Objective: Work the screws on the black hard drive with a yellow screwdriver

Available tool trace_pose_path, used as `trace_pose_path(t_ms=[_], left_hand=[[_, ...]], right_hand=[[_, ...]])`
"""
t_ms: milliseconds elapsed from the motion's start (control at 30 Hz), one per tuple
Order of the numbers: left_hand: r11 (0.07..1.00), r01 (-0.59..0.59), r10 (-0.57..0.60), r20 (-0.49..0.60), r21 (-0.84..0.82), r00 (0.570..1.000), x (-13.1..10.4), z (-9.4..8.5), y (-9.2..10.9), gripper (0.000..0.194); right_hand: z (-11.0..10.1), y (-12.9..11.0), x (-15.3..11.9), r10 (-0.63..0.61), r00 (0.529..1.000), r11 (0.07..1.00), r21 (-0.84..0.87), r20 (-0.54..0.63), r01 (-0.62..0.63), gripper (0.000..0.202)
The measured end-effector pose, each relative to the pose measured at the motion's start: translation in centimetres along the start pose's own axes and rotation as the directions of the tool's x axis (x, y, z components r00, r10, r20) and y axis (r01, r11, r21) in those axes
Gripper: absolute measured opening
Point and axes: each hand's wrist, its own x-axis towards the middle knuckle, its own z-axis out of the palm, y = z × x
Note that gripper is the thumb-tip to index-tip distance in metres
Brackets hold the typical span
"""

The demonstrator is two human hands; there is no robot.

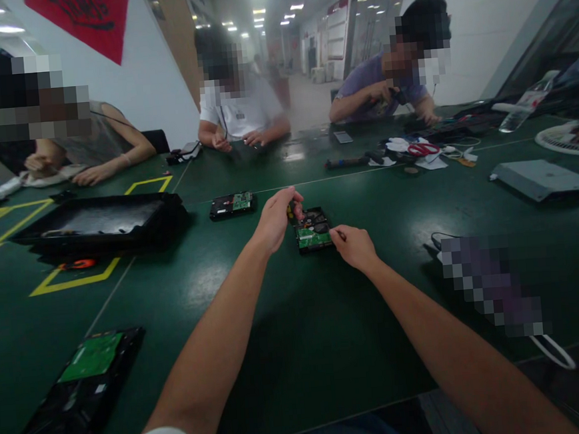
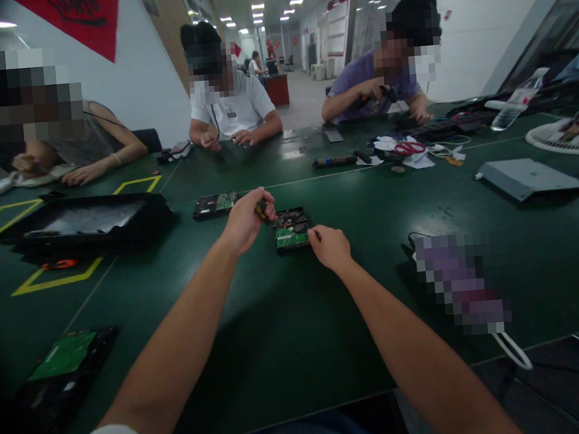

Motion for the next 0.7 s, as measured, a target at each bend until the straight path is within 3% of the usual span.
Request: trace_pose_path(t_ms=[233, 467, 700], left_hand=[[0.998, 0.051, -0.052, 0.05, 0.023, 0.997, -0.4, -0.4, 0.3, 0.031], [0.964, -0.005, 0.0, 0.017, 0.267, 1.0, -0.5, -0.5, 1.0, 0.044], [0.972, 0.053, -0.073, 0.077, 0.229, 0.994, -0.7, -0.7, 1.9, 0.049]], right_hand=[[0.0, 0.0, -0.1, -0.012, 1.0, 1.0, 0.024, -0.002, 0.012, 0.035], [-0.4, -0.4, -0.2, 0.025, 0.999, 0.999, 0.048, 0.023, -0.026, 0.034], [-0.3, -0.4, -0.2, 0.009, 1.0, 0.999, 0.045, 0.018, -0.01, 0.035]])
